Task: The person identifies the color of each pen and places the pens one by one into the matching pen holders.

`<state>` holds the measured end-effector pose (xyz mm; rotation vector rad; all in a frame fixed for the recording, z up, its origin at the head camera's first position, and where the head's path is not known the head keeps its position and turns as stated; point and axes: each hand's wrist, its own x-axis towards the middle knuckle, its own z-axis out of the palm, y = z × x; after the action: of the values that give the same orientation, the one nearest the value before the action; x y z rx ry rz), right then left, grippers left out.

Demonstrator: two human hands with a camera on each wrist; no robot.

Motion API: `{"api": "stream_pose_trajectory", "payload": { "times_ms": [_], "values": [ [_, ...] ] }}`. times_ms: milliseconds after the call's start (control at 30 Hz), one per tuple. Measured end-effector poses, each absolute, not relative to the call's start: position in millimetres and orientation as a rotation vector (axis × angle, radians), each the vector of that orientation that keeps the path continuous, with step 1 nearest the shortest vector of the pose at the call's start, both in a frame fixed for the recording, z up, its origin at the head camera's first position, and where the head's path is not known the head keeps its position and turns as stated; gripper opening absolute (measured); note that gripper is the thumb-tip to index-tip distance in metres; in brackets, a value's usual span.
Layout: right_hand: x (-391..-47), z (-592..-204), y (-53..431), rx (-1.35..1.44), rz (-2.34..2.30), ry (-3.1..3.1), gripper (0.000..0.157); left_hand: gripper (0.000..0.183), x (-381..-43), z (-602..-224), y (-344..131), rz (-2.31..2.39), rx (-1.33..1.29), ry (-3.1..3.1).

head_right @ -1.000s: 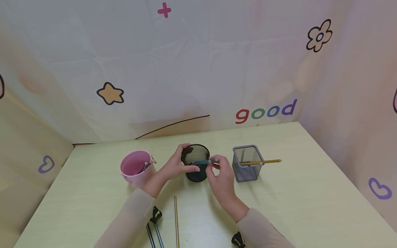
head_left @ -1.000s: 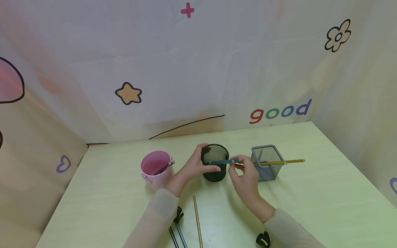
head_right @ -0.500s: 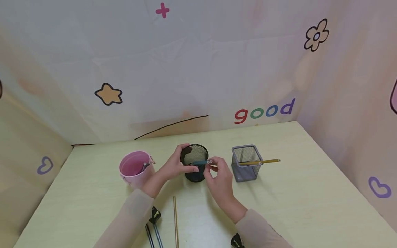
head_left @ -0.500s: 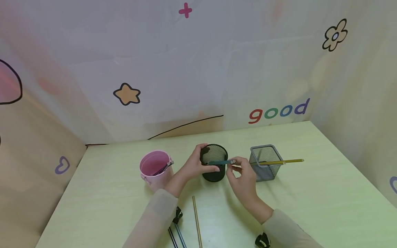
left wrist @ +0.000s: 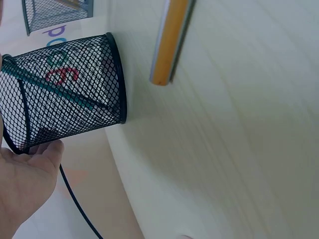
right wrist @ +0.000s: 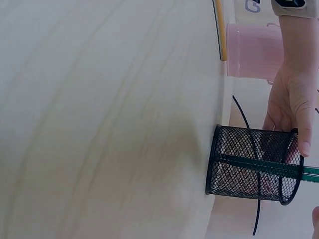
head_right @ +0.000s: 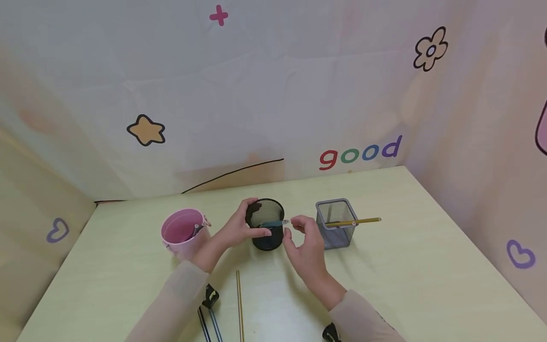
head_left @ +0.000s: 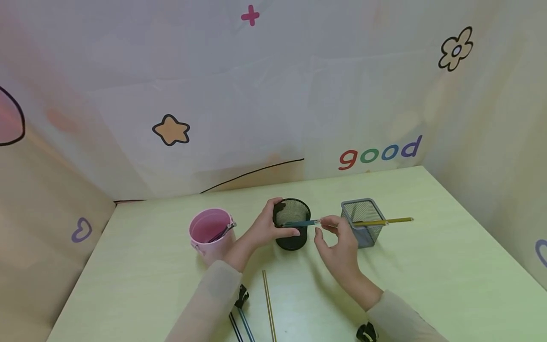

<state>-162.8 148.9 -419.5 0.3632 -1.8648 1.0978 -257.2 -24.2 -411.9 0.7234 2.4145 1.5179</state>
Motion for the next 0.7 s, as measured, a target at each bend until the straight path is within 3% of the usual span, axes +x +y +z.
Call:
{"api": "stream_pose_trajectory", "payload": {
  "times_ms": [233,500,700],
  "values": [
    [-156.4,-414.6,149.3,0.348,1.095,-1.881,0.035,0.096,-258.7,-409.4,-25.3,1.475,0.732,2.449],
    [-142.0,-418.1,157.2,0.332,1.099,-1.861,0.039,0.113,-254.5,-413.5,-26.3,1.510,0.722,2.514],
    [-135.5,-424.9,170.7,0.277,1.029,-1.881,0.044,0.114,-247.0,-413.8,-28.7,1.516,0.678,2.601]
  ]
}}
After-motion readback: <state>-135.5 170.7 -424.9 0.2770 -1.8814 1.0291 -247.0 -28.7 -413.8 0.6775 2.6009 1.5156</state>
